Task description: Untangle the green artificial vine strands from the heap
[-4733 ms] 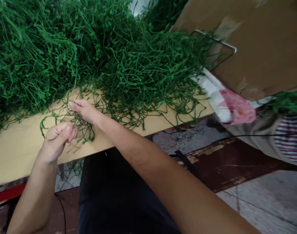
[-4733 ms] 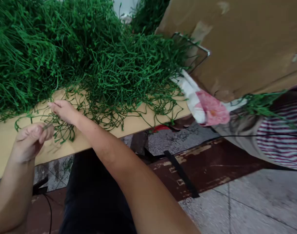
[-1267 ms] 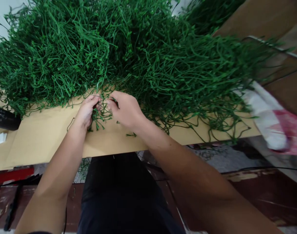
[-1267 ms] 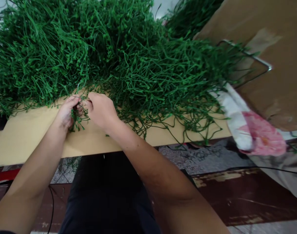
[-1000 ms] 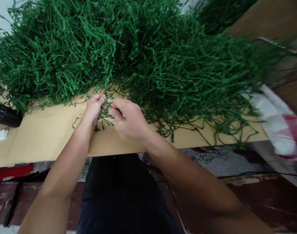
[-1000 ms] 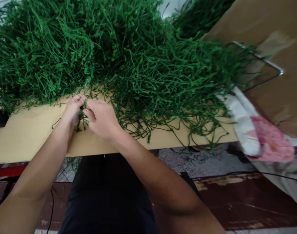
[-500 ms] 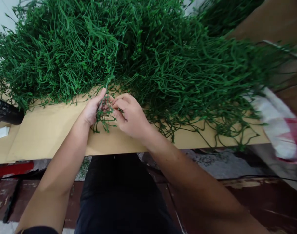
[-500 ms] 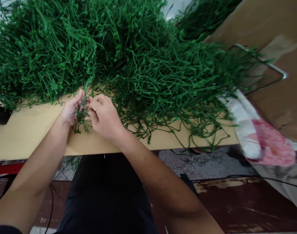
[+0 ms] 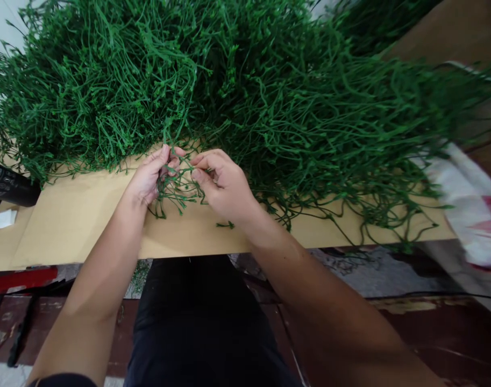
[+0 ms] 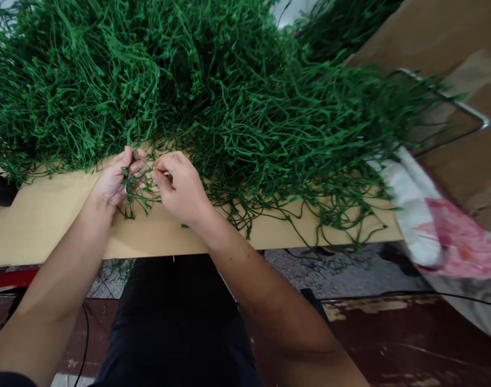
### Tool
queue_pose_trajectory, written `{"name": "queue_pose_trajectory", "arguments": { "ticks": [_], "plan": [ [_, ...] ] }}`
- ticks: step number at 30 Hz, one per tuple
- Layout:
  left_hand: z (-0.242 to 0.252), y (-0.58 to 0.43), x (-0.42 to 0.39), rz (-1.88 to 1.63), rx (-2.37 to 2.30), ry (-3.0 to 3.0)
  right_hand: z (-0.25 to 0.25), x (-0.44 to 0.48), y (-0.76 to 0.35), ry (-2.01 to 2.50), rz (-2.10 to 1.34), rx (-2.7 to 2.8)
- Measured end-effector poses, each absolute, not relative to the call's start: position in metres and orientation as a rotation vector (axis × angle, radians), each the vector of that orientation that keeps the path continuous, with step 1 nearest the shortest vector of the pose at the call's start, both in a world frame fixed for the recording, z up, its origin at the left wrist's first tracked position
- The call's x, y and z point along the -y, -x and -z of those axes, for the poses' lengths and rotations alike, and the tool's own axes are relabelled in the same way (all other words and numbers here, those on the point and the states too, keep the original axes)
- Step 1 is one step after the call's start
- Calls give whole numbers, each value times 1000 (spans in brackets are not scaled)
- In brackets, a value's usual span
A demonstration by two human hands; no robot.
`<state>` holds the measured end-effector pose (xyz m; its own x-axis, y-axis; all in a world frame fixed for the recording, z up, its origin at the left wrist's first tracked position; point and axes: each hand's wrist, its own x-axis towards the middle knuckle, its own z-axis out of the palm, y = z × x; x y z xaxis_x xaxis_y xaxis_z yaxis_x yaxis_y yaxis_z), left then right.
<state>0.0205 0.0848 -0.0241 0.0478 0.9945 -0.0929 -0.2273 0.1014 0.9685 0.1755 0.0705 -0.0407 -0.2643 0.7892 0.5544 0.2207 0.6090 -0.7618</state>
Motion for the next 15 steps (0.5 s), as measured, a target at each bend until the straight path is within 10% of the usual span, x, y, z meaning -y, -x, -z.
{"name": "queue_pose_trajectory", "arguments": {
  "ticks": [15],
  "plan": [
    [26,-26,-86,-1240,-1120,-964,33,-65,-169,820,-578,1796]
  ]
}}
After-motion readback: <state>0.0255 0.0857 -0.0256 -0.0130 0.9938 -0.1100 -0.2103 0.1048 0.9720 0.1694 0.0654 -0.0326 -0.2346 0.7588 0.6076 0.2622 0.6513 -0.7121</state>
